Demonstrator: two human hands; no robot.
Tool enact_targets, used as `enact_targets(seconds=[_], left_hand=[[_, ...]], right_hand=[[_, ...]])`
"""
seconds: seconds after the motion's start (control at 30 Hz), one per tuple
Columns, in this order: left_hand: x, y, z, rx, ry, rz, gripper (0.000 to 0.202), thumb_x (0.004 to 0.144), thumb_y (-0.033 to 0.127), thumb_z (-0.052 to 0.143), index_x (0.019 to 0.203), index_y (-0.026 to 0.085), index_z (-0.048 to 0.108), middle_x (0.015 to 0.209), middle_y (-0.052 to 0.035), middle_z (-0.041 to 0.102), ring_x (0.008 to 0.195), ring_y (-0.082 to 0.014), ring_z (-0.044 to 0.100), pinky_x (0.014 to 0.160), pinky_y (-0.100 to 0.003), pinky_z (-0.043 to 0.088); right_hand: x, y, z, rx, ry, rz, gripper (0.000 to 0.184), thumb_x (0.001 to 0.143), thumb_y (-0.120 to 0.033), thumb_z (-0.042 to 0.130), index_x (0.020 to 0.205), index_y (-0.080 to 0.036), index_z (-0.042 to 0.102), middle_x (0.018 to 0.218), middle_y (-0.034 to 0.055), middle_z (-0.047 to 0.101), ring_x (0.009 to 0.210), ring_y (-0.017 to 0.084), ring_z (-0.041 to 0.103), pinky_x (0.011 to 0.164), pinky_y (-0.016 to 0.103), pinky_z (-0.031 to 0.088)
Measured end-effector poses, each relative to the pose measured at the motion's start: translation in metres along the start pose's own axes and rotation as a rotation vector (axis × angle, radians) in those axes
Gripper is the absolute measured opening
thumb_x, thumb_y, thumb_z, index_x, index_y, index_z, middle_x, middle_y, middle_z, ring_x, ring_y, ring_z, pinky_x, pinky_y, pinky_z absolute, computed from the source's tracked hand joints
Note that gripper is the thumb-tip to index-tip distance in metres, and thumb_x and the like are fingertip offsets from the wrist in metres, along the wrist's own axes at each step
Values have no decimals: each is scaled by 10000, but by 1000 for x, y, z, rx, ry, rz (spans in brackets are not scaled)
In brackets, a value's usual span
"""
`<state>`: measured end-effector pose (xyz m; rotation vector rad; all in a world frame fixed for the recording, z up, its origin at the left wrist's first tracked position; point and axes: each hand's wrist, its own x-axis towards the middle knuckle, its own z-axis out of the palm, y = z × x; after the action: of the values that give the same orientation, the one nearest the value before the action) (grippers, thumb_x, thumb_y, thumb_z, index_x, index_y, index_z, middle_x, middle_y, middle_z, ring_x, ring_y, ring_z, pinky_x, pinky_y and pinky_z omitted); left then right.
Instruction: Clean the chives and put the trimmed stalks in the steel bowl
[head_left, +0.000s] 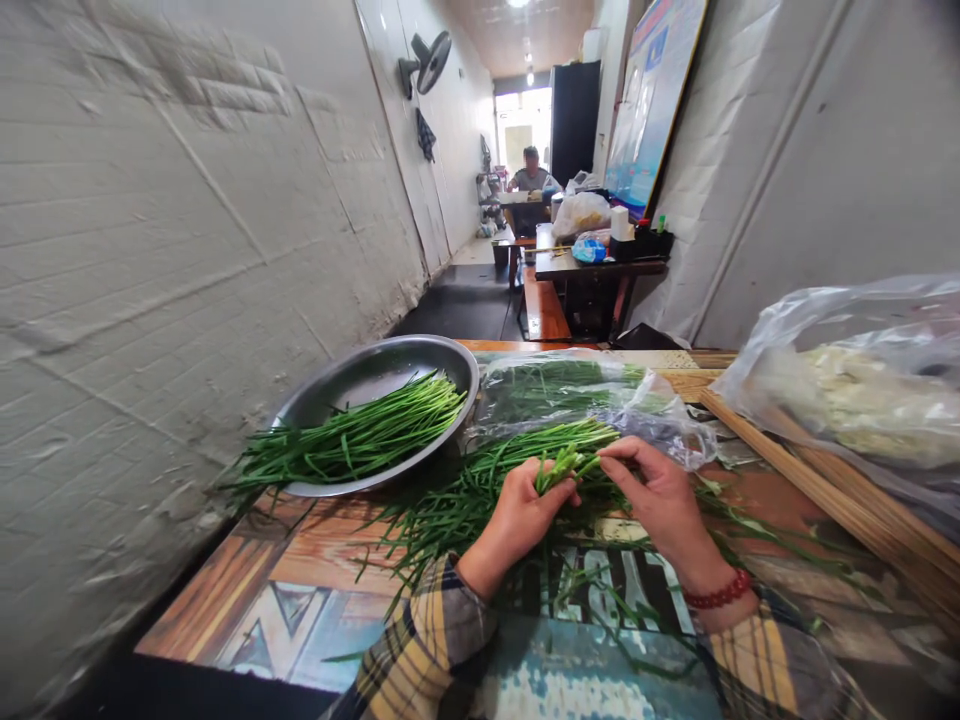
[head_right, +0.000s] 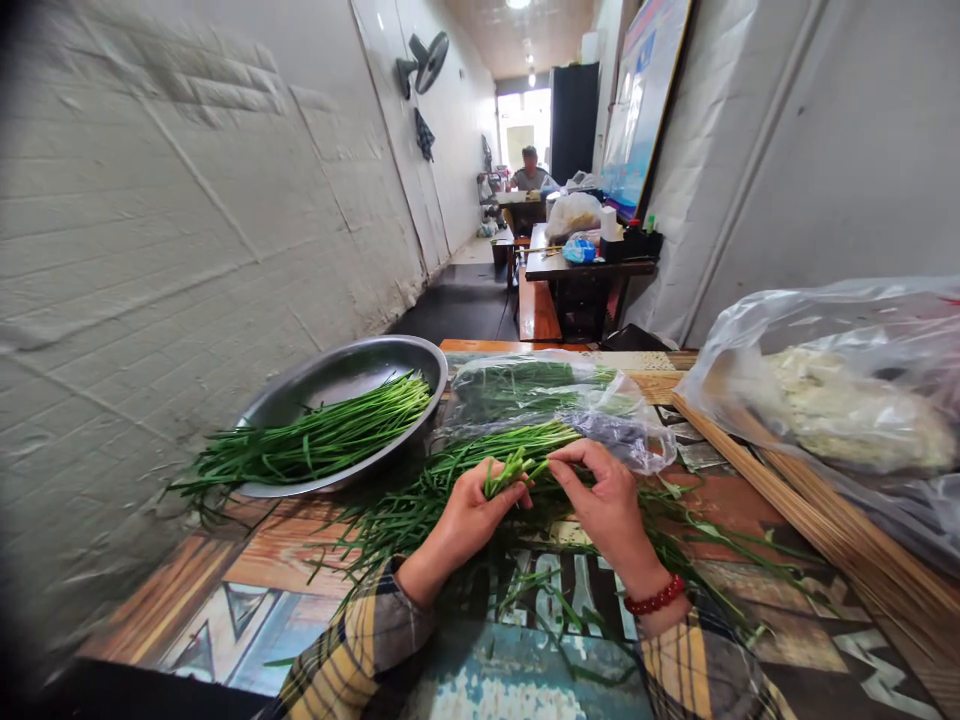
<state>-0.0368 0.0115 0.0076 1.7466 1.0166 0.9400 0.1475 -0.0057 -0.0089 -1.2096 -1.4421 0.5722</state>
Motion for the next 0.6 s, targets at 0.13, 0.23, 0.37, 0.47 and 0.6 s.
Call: enact_targets(seconds=[0.13, 0.23, 0.37, 0.47, 0.6], left_hand=[[-2, -2, 3, 153, -25, 111, 268, 858, 322, 567, 655, 165, 646, 693, -19, 572, 750, -159, 508, 709, -253, 393], [-1, -5, 6, 150, -119, 144, 283, 890, 332, 524, 673, 159, 581, 672, 2, 539, 670, -134, 461, 629, -237, 356], [-2, -6, 8, 214, -119, 172, 273, 897, 269, 496, 642, 173, 495, 671, 5, 527, 664, -134, 460, 608, -237, 325], [-4, -5, 9, 282, -135, 193, 177, 852, 178, 513, 675, 179, 503, 703, -3, 551, 687, -146, 485, 631, -244, 343], [-5, -3, 11, 353, -133, 177, 61, 802, 127, 535, 770, 178, 539, 792, -25, 601, 748, -170, 525, 689, -262, 388]], right_hand=[[1, -6, -1, -106, 34, -146, 128, 859, -325, 609, 803, -226, 668, 797, 21, 675, 802, 189, 607, 767, 331, 458], [1, -13, -4, -97, -16, -186, 154, 872, -326, 591, 784, -231, 673, 785, 27, 684, 787, 194, 623, 756, 337, 482], [-2, -23, -11, 12, -33, -158, 351, 959, -417, 420, 1203, -279, 631, 1205, 75, 654, 1139, 255, 581, 971, 424, 446], [-7, -30, -12, 101, -140, -228, 626, 952, -583, 261, 1503, -288, 287, 1531, 49, 361, 1404, 285, 327, 1151, 475, 272], [-13, -36, -10, -49, -433, -330, 748, 907, -677, 209, 1537, -277, 169, 1590, 14, 223, 1449, 293, 221, 1204, 459, 164]])
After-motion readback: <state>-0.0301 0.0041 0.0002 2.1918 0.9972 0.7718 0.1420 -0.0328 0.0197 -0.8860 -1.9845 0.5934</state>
